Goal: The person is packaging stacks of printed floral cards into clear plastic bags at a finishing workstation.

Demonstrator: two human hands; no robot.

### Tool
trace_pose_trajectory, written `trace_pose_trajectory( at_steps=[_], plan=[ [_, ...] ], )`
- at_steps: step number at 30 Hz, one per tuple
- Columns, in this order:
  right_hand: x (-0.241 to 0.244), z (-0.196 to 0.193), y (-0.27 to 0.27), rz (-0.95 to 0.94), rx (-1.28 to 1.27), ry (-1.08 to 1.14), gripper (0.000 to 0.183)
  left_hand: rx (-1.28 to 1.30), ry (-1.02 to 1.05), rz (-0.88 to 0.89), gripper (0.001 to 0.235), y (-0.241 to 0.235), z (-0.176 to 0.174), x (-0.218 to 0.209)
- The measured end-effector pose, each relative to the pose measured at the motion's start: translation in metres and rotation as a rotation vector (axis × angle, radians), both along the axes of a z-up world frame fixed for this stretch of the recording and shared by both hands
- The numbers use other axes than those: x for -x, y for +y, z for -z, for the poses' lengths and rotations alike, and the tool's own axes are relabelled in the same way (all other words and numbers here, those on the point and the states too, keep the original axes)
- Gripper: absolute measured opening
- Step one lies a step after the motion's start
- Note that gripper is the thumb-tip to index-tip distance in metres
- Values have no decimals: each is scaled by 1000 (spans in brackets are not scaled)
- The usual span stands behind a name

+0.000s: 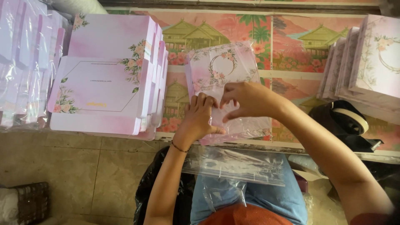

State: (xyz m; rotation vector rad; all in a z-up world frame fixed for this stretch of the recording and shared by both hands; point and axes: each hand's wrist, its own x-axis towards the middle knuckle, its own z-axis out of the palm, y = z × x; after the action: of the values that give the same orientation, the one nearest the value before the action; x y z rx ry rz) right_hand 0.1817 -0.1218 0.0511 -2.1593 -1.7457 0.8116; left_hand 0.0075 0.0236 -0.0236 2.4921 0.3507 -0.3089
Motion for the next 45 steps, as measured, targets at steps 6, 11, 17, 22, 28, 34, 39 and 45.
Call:
trace_pose_trajectory(
  at_steps=[6, 11, 17, 22, 28, 34, 39, 45],
  plan=[
    [-4, 40, 6, -21, 62, 5, 17, -7, 103, 14, 84, -2, -12, -4],
    [5, 47, 20, 84, 121, -117, 15, 8, 98, 13, 81, -1, -21, -5],
    [-1, 61, 41, 167, -1, -263, 99, -34, 89, 0, 89, -2, -17, -5],
    [-22, 65, 66, 140, 79, -190, 105, -46, 64, -7, 89, -4, -28, -2],
    [-76, 96, 80, 432, -193, -585, 49, -61, 4, -9, 85, 1, -5, -3],
    [-42, 19, -25, 501, -377, -409, 31, 56, -117, 18, 75, 15, -19, 4],
    [-25, 36, -124, 662, -507, -283, 24, -175, -550, -72, 53, -8, -9, 2],
    [17, 109, -159, 728, -527, -215, 29, -417, -239, 10, 120, -41, -27, 5]
  ],
)
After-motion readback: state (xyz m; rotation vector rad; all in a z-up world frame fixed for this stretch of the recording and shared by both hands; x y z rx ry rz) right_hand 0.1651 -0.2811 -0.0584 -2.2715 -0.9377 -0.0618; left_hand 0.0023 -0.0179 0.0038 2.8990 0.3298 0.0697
